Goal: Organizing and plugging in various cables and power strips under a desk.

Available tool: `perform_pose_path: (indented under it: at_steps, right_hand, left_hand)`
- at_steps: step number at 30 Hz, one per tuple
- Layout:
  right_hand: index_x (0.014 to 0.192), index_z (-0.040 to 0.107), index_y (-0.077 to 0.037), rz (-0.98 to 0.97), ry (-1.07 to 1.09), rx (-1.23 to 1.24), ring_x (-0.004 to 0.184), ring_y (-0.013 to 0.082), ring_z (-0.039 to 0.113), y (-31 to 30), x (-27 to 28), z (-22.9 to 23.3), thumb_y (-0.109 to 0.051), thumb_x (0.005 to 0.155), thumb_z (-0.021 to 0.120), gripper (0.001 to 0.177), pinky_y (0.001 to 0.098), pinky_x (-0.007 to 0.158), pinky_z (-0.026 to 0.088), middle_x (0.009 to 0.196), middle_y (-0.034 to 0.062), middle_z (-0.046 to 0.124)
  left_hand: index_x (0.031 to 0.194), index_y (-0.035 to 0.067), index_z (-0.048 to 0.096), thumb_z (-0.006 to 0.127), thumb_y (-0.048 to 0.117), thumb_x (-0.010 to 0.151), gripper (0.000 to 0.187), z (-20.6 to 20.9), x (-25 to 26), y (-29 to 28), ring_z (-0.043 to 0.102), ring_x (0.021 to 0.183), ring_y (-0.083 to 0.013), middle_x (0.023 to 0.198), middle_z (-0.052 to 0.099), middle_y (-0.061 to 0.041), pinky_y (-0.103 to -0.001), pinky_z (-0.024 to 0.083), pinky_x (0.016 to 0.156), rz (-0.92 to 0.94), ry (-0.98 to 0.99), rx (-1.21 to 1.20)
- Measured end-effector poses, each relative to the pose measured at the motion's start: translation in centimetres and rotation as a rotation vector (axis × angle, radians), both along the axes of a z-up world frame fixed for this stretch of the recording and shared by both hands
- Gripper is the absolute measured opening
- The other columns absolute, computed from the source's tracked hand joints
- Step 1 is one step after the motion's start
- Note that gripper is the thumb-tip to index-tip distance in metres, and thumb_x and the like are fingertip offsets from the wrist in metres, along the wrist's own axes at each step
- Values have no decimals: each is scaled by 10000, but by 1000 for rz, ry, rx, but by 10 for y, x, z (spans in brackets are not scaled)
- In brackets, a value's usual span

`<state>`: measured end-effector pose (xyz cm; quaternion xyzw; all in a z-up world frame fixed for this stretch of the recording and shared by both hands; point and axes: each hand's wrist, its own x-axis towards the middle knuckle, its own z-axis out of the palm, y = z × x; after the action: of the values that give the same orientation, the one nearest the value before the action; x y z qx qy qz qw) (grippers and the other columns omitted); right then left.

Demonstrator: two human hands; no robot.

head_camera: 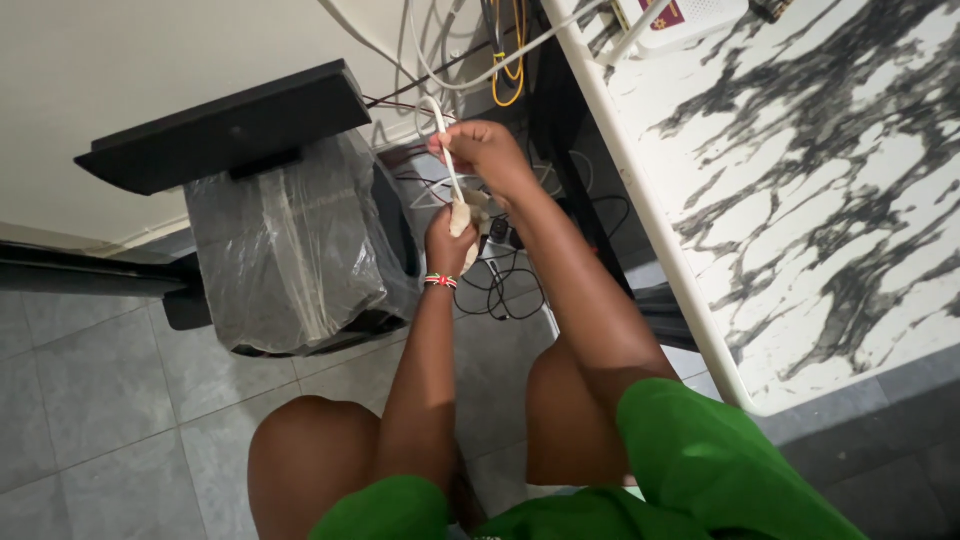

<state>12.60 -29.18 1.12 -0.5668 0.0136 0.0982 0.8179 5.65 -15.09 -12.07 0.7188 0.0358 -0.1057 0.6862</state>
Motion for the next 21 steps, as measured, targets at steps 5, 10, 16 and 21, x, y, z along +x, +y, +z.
perform_pose_path:
  at_steps: [5,10,16,21]
  right_hand:
    - [1158,754,-10,-64,4,53,886,111,663,-4,-1,13,-144,1038,629,219,288,820,556,1048,65,748]
    - [1260,704,16,-43,-435,-264,1110,110,660,-29,9,-1,-100,1044,624,258,274,1016,501,1192,46,741]
    - [1165,720,-4,88,-300,-473,1047,128,671,-45,21,-73,-26,963,663,211,286,950,538,1123,53,757]
    - [1118,740,-2,-3,-410,-698,1009,155,722,-38,16,-71,-22,947,649,194,286,897,557,1069,69,773]
  left_hand:
    - [1101,19,680,733,67,850,261,-21,25,7,673,834,-201,937,707,-108,-363,544,765,35,-547,194]
    - [1071,28,702,733,100,870,215,17,20,21,707,795,-185,912,744,-88,-345,560,749,54,-378,169]
    - [1110,-15,686,753,88,895,248,86,19,28,711,876,-207,984,740,-130,-350,560,817,173,-550,190]
    - [1149,-3,679,703,98,899,271,157,22,29,728,930,-224,1032,752,-118,-330,571,840,65,-543,73]
